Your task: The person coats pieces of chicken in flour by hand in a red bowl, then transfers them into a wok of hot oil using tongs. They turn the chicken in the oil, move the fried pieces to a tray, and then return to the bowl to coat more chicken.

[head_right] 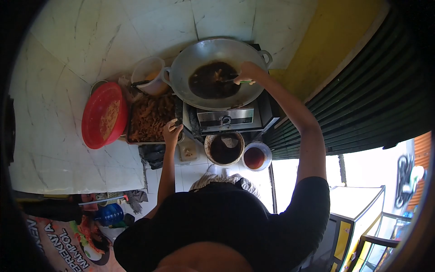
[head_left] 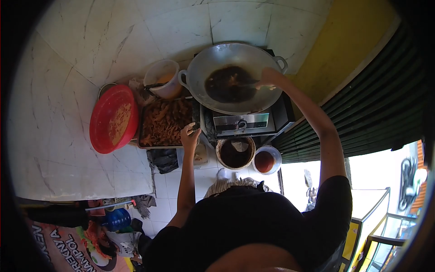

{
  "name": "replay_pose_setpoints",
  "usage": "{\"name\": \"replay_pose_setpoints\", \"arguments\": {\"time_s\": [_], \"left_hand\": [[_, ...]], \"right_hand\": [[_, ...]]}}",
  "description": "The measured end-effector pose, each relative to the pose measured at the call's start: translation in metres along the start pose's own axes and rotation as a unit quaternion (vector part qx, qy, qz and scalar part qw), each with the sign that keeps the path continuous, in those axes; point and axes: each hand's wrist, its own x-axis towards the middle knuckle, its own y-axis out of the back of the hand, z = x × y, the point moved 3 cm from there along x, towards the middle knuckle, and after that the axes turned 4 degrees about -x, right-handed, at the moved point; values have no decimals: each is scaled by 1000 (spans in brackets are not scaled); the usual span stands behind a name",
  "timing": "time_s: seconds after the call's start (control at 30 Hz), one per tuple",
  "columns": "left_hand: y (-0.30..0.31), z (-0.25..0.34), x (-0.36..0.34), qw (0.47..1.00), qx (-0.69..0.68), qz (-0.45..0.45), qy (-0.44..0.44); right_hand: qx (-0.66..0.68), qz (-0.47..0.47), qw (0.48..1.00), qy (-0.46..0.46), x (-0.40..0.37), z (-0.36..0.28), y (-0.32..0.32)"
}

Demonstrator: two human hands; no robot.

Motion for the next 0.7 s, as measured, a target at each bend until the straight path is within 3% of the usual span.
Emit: {"name": "replay_pose_setpoints", "arguments": {"time_s": [0.23, 0.43, 0.57, 0.7], "left_hand": [[-1, 5, 0, 1000, 0, 14, -13], [-1, -1, 1, 1000, -9, 9, -9], [-1, -1, 0, 1000, -16, 17, -14], [-1, -4, 1, 1000, -10, 8, -9]], "right_hand": [[-2, 83, 996, 38, 17, 1, -21], [-29, 3, 999, 25, 0, -3, -8], [13, -3, 1000, -4, -9, -3, 0], [14, 40, 999, 33, 4, -5, -15]]}}
